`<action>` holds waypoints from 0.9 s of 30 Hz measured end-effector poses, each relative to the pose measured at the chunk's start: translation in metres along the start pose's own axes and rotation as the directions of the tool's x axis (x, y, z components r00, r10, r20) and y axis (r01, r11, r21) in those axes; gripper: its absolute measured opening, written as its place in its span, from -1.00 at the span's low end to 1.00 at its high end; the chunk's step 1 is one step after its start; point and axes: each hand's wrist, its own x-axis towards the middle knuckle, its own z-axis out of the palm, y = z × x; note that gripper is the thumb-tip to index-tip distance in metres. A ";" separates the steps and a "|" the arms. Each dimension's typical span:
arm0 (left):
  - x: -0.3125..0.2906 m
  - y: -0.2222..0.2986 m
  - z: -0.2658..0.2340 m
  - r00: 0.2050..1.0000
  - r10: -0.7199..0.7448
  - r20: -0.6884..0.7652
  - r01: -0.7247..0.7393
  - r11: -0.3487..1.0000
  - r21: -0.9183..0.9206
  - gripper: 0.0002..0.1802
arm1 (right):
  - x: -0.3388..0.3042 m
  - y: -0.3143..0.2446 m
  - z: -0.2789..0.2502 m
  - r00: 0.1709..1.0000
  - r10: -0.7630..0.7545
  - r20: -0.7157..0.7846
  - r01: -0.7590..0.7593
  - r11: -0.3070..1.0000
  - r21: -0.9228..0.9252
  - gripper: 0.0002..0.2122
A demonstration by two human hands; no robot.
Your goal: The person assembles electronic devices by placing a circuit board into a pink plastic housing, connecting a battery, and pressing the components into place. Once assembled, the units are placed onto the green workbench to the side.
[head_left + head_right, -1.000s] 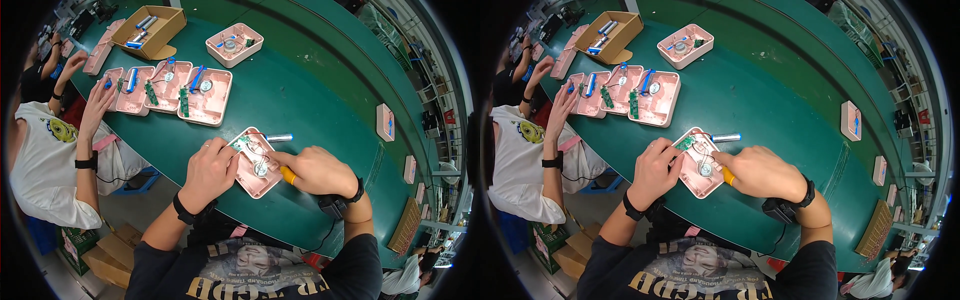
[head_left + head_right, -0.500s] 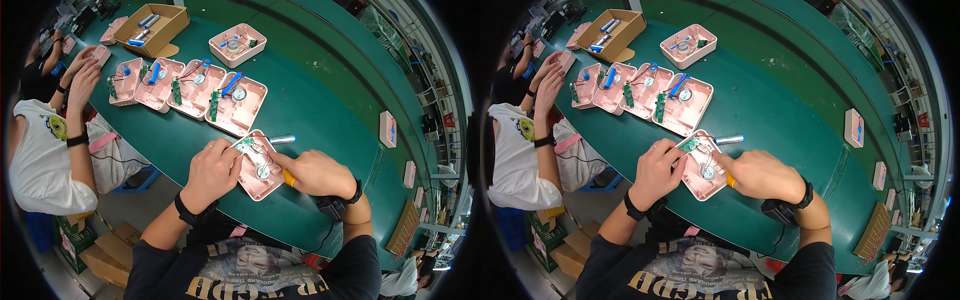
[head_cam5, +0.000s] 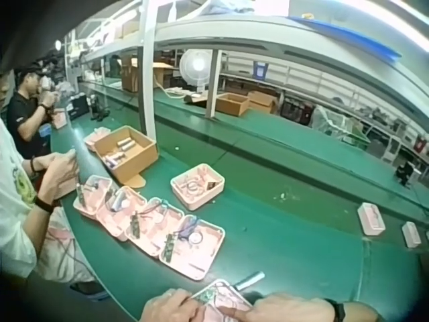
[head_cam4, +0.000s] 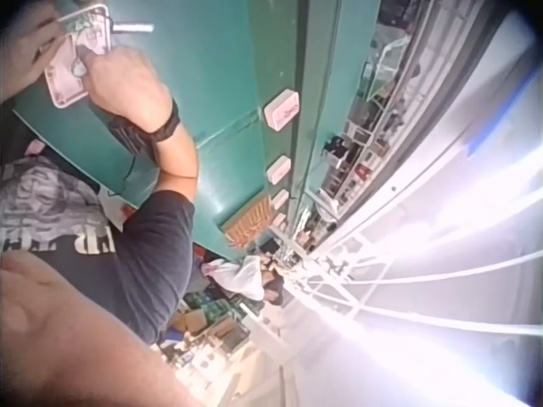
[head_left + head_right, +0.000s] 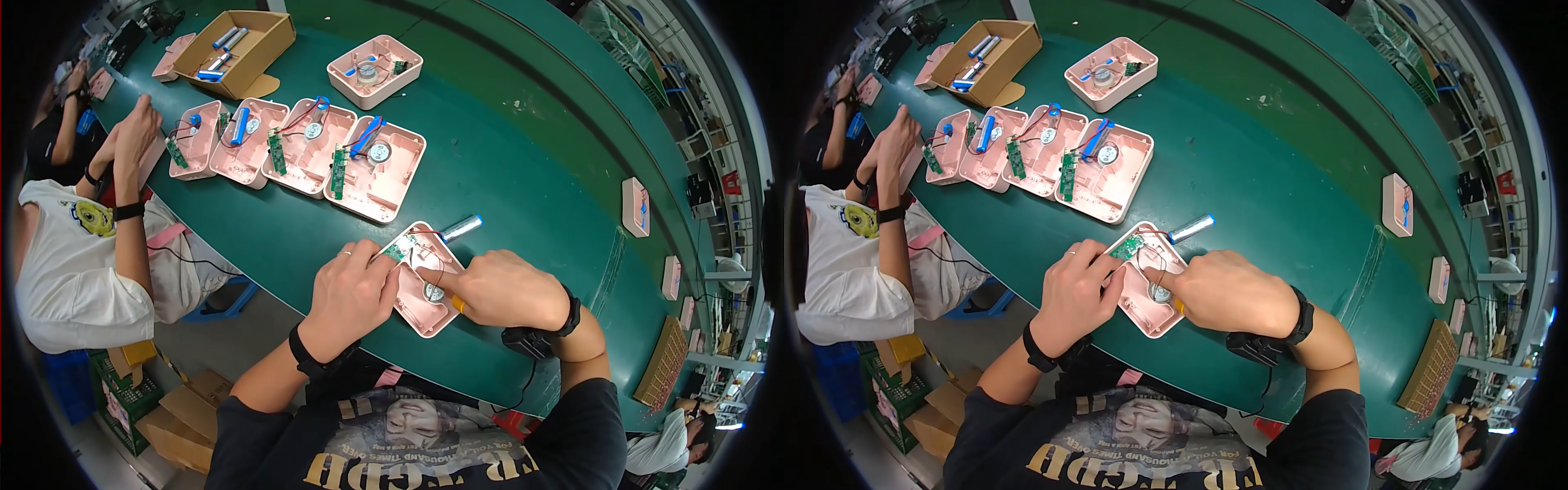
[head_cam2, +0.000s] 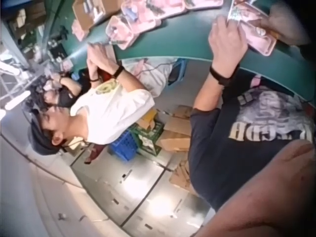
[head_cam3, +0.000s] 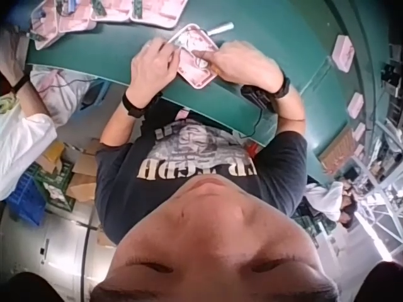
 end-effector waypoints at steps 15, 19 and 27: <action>0.001 -0.002 0.000 1.000 -0.011 -0.003 0.011 1.000 -0.015 -0.89 | -0.007 0.009 -0.001 0.999 -0.019 -0.026 0.020 0.999 0.025 -0.55; -0.001 -0.004 0.001 1.000 -0.007 -0.005 0.006 1.000 -0.014 -0.90 | 0.000 0.003 0.005 0.998 -0.014 -0.057 0.014 1.000 -0.003 -0.53; -0.009 -0.005 -0.004 1.000 -0.017 -0.009 0.017 0.999 -0.034 -0.90 | 0.001 0.046 -0.011 0.881 -0.061 -0.470 0.046 0.998 -0.043 -0.71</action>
